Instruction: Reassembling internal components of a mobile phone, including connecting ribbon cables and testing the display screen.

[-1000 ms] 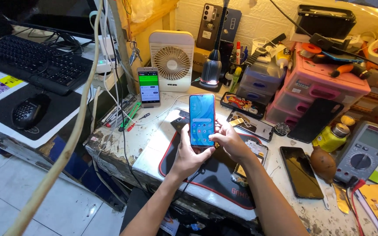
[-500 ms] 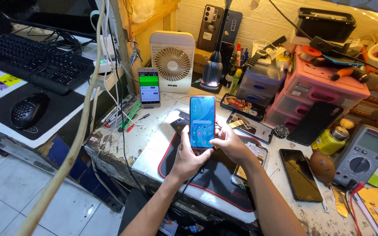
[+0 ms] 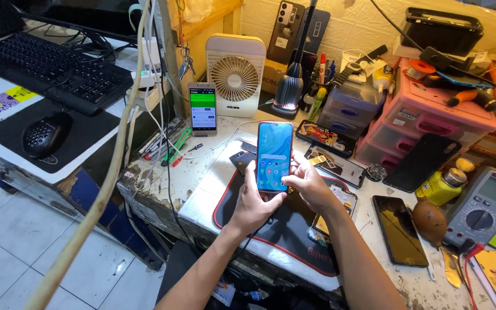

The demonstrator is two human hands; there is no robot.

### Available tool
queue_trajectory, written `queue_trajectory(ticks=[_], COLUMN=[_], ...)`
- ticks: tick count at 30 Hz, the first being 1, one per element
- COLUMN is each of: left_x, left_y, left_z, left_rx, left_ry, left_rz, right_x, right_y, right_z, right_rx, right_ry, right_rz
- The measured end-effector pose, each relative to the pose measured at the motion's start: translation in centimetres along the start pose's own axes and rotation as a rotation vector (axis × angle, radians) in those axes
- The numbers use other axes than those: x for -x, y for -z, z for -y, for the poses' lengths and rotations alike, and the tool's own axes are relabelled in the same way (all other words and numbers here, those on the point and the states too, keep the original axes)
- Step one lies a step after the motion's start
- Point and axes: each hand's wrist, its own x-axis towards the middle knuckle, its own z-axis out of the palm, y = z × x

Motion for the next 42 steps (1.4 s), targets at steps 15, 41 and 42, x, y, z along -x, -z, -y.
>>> queue_trajectory(ticks=[15,41,42], left_x=[-0.4,-0.4,-0.4], left_y=[-0.2,0.0,0.0], left_z=[0.7,1.2,1.5], left_rx=[-0.037,-0.062,-0.098], left_ry=[-0.003,0.015,0.051], left_rz=[-0.017,-0.088,-0.138], right_x=[0.0,0.8,0.9], right_y=[-1.2,-2.2,-2.6], right_z=[1.1,1.9,2.2], right_rx=[0.057,0.032,0.022], right_ry=[-0.007,0.004,-0.008], right_rz=[-0.094,0.005,0.027])
